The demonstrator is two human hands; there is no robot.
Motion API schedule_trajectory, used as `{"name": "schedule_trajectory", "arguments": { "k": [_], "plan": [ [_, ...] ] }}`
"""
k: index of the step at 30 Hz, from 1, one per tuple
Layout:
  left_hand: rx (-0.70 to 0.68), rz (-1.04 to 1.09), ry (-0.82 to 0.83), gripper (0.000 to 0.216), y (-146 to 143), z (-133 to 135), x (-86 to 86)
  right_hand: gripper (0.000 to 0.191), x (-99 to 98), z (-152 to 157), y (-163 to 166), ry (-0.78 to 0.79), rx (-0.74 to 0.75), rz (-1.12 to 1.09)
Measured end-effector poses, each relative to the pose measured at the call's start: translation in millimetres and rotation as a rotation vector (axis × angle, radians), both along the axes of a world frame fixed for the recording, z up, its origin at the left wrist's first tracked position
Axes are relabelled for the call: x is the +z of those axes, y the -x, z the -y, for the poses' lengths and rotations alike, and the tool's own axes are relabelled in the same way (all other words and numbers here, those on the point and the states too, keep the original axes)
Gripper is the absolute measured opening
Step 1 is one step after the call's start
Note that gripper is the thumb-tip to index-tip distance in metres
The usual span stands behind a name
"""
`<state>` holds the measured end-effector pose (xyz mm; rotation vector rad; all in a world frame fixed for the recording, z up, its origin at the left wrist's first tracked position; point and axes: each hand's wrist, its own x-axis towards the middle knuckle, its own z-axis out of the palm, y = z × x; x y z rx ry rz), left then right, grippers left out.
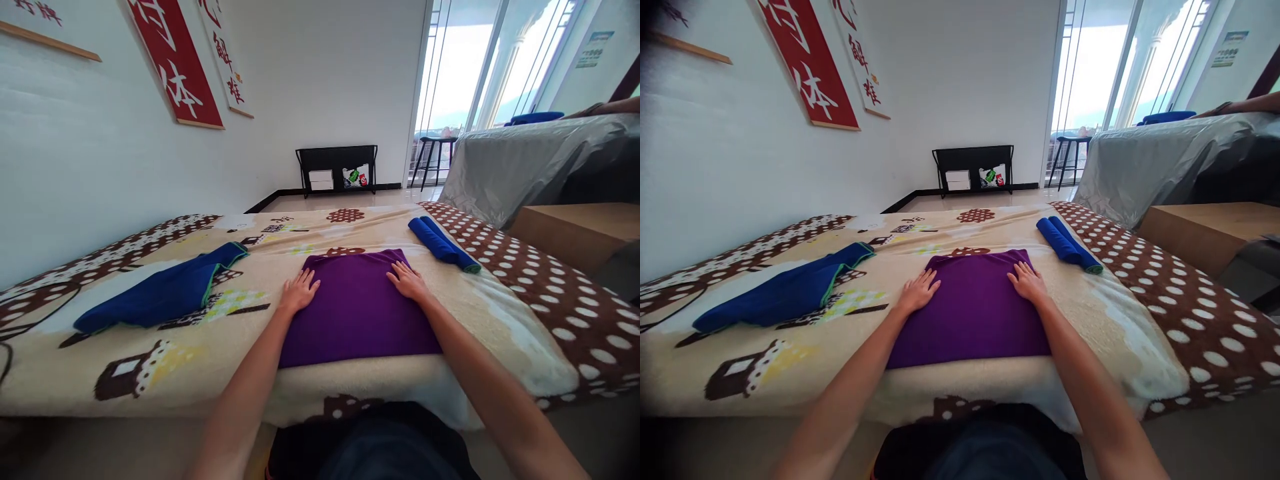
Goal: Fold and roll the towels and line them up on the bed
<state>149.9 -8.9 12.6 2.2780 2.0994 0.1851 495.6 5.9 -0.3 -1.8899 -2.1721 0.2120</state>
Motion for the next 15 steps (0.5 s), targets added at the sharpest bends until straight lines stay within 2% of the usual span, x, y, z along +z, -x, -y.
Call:
{"name": "schedule_trajectory", "arguments": {
  "k": [2, 4, 7, 11, 13, 15],
  "plan": [
    [0.023, -0.024, 0.006, 0.057, 3, -1, 3.6, 0.061, -1.1, -4, -8, -0.002, -0.035, 0.017],
    [0.039, -0.051, -0.001, 0.055, -8, -9, 6.9, 0.06, -2.2, -11, 0, -0.015, -0.046, 0.033],
    [-0.012, -0.071, -0.015, 0.057, -43, -31, 7.8, 0.059, -4.6, -26, 36, -0.03, 0.022, 0.046],
    [-0.167, -0.053, 0.047, 0.059, -84, -61, 2.2, 0.057, -5.4, -45, 88, -0.016, 0.219, 0.043],
    [-0.164, -0.041, 0.057, 0.06, -85, -70, -1.2, 0.057, -4.0, -53, 93, -0.011, 0.264, 0.045],
    [-0.101, -0.031, 0.042, 0.063, -72, -76, -4.4, 0.057, -2.5, -62, 78, -0.004, 0.243, 0.048]
  ]
}}
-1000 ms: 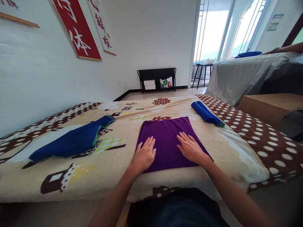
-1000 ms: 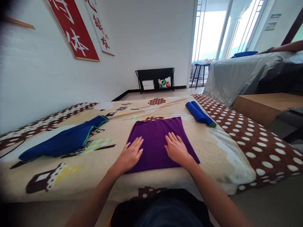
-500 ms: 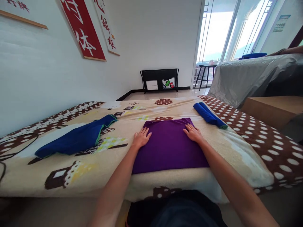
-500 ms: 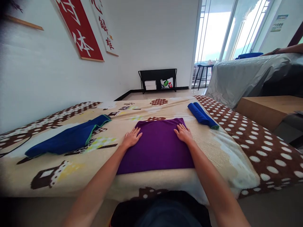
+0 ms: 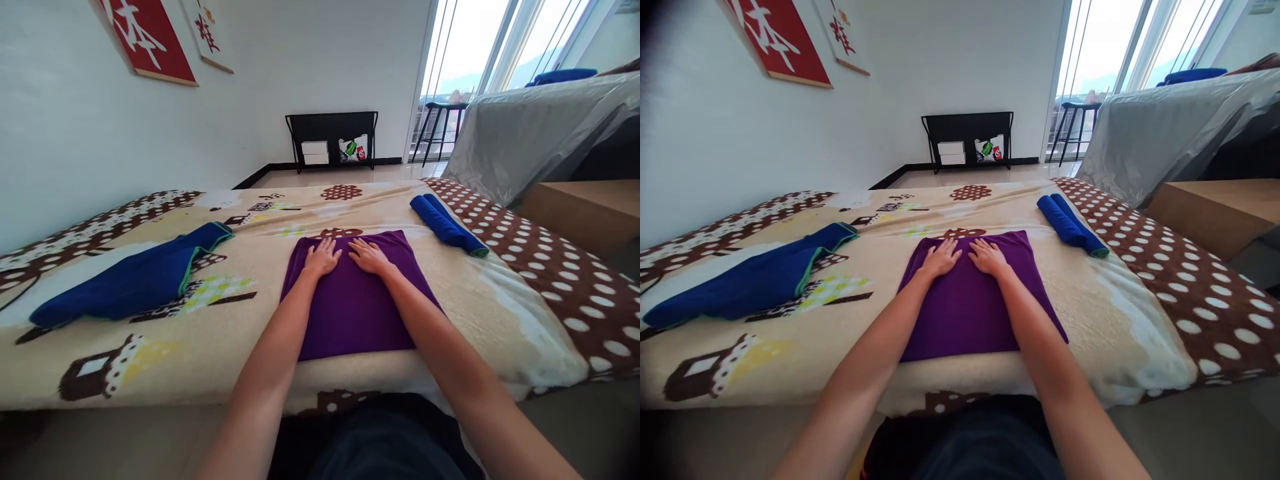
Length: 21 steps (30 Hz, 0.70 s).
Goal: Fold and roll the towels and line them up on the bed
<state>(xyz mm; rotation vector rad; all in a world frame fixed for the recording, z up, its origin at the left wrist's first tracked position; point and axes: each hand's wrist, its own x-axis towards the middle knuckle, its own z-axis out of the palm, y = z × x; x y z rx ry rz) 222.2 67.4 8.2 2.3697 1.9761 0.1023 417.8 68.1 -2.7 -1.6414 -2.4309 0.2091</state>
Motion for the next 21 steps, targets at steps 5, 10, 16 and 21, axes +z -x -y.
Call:
{"name": "schedule_trajectory", "arguments": {
  "k": [5, 10, 16, 21],
  "plan": [
    [0.171, 0.011, -0.017, 0.07, 43, -7, -4.9, 0.063, 0.8, -17, -79, 0.045, -0.217, 0.014],
    [0.265, -0.009, -0.014, 0.073, 40, -7, 0.6, 0.063, 2.4, -18, -104, 0.046, -0.374, 0.029],
    [0.156, -0.013, -0.032, 0.064, -12, -13, 3.7, 0.057, 6.7, -14, -30, -0.069, -0.234, 0.017],
    [-0.057, 0.019, -0.002, 0.06, -25, -20, -6.0, 0.052, -1.4, -23, 6, -0.034, -0.002, 0.004]
  ]
}}
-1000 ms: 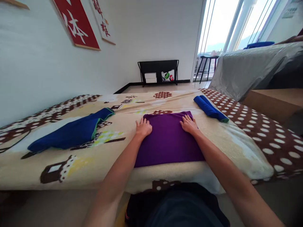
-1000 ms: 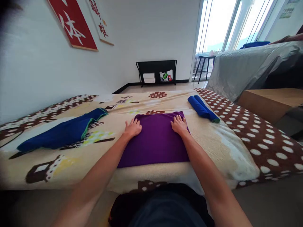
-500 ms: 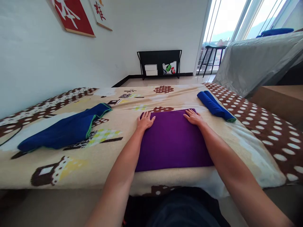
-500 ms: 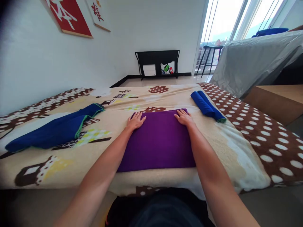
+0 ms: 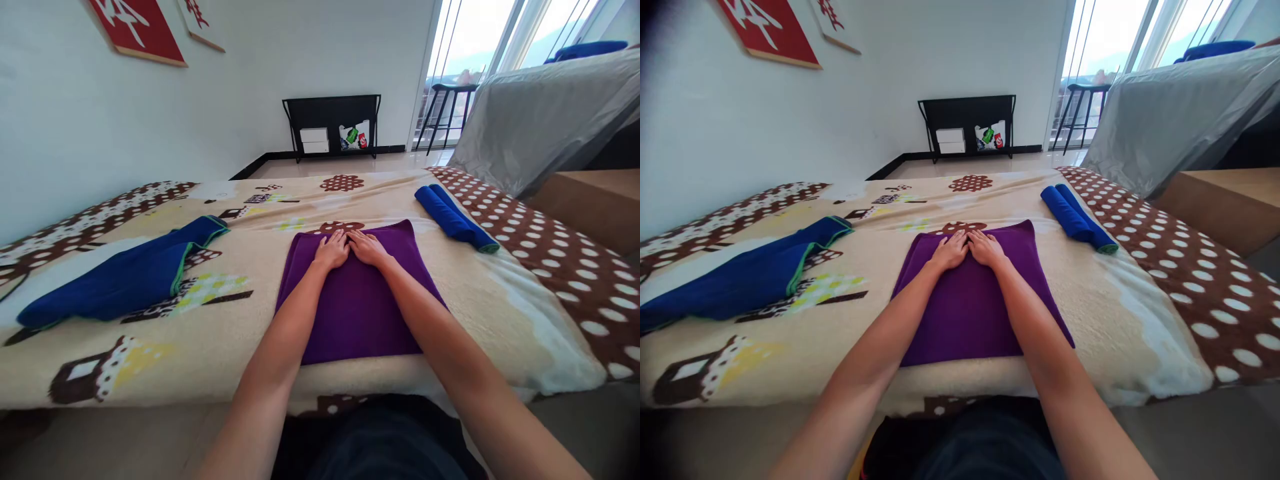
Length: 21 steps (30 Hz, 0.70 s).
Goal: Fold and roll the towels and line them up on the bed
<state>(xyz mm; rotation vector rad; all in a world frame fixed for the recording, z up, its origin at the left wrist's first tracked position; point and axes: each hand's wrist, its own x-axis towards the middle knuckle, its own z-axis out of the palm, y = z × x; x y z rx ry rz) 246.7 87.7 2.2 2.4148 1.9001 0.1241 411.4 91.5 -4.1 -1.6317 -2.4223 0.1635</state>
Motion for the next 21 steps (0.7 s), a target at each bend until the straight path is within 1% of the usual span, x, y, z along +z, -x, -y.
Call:
{"name": "schedule_trajectory", "arguments": {
  "k": [2, 6, 8, 10, 13, 15, 19, 21],
  "plan": [
    [0.04, 0.006, -0.007, 0.063, 23, -1, -1.5, 0.056, -3.0, -6, -22, 0.025, -0.06, 0.001],
    [0.193, 0.002, 0.001, 0.068, 83, 0, 1.5, 0.063, -3.7, -14, -94, 0.084, -0.282, 0.011],
    [0.237, -0.004, 0.014, 0.068, 99, 3, 4.7, 0.063, -1.4, -14, -117, 0.119, -0.349, 0.018],
    [0.277, -0.015, 0.014, 0.066, 99, 6, 8.3, 0.064, 2.0, -11, -123, 0.143, -0.391, 0.024],
    [0.333, -0.029, -0.028, 0.065, 78, 13, 13.5, 0.065, 7.0, -4, -104, 0.117, -0.424, 0.022],
    [0.314, -0.024, -0.056, 0.065, 57, 18, 15.5, 0.066, 8.6, 2, -82, 0.075, -0.389, 0.011],
    [0.121, 0.007, -0.031, 0.063, 14, 27, 12.9, 0.063, 5.3, 18, -30, 0.014, -0.231, -0.02],
    [0.032, 0.018, -0.003, 0.062, -2, 29, 8.9, 0.061, 1.2, 25, -8, -0.005, -0.158, -0.027]
  ]
}}
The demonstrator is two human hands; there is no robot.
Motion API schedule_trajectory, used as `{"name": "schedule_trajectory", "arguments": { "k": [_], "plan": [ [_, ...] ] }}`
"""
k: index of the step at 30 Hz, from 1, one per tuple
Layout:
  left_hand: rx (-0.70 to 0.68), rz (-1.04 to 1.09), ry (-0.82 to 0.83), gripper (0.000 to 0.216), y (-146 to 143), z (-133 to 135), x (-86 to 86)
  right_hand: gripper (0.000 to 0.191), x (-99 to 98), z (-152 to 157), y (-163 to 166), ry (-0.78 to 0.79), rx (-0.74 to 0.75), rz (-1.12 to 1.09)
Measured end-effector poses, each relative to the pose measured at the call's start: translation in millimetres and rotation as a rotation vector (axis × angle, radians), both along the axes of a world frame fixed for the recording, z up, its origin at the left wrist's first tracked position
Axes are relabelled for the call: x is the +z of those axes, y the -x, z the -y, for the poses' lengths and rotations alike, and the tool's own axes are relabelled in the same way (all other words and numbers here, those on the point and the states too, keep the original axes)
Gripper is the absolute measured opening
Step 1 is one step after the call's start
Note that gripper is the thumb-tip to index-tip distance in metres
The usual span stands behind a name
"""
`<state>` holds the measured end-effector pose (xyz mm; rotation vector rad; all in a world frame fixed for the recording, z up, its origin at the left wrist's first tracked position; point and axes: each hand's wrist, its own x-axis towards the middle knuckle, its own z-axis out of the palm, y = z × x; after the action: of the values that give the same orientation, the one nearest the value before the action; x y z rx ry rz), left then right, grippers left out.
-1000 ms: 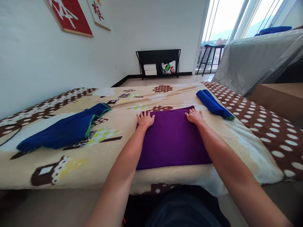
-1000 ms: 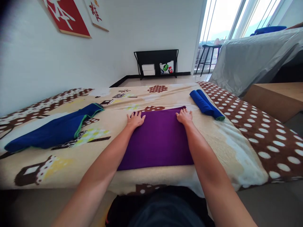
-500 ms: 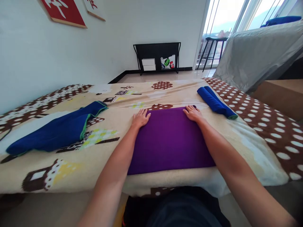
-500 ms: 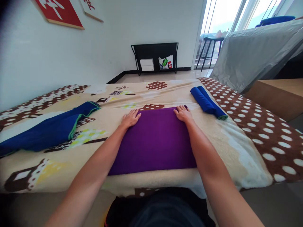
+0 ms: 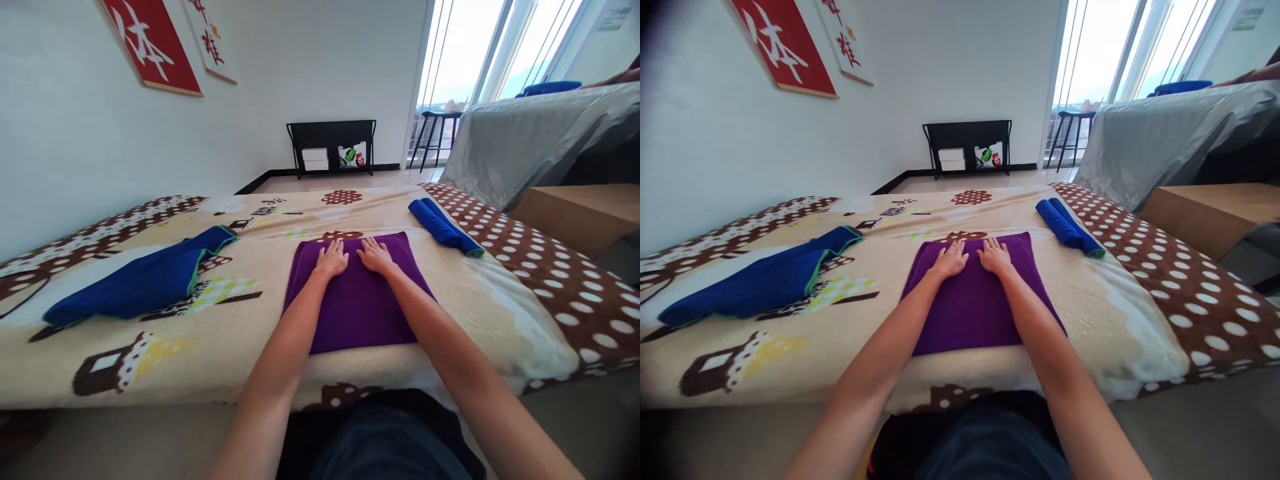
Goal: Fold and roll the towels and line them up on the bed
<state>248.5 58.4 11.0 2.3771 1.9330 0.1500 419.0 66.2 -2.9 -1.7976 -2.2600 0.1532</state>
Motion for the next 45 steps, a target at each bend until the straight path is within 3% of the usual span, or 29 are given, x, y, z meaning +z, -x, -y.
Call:
{"name": "schedule_trajectory", "arguments": {
  "k": [3, 5, 11, 15, 23, 29, 36, 39, 42, 45],
  "plan": [
    [-0.051, 0.01, 0.024, 0.059, -5, 1, -5.9, 0.056, -5.4, 6, 17, -0.015, 0.07, 0.006],
    [-0.026, 0.016, 0.021, 0.06, 6, 0, -8.0, 0.056, -6.9, 4, 12, -0.012, 0.077, 0.013],
    [0.201, 0.029, -0.025, 0.063, 78, -12, -6.5, 0.062, -6.1, -18, -57, 0.028, -0.042, 0.022],
    [0.235, 0.028, -0.049, 0.056, 108, -24, -1.9, 0.063, -6.9, -29, -99, 0.066, -0.082, 0.026],
    [0.377, 0.043, -0.186, 0.036, 108, -54, 3.7, 0.063, -8.1, -39, -116, 0.089, -0.028, 0.042],
    [0.398, 0.088, -0.162, 0.024, 118, -77, 6.6, 0.061, -5.9, -46, -116, 0.083, -0.007, 0.056],
    [0.434, 0.089, -0.18, 0.026, 129, -67, 14.6, 0.056, 1.5, -45, -116, 0.053, -0.007, 0.068],
    [0.372, 0.051, -0.274, 0.04, 110, -55, 20.9, 0.052, 7.6, -40, -101, 0.008, -0.035, 0.077],
    [0.137, 0.028, -0.257, 0.05, 72, -47, 20.5, 0.052, 11.9, -36, -63, -0.027, 0.015, 0.074],
    [-0.09, 0.002, -0.141, 0.055, 37, -42, 8.6, 0.053, 10.9, -33, -18, 0.004, 0.17, 0.059]
  ]
}}
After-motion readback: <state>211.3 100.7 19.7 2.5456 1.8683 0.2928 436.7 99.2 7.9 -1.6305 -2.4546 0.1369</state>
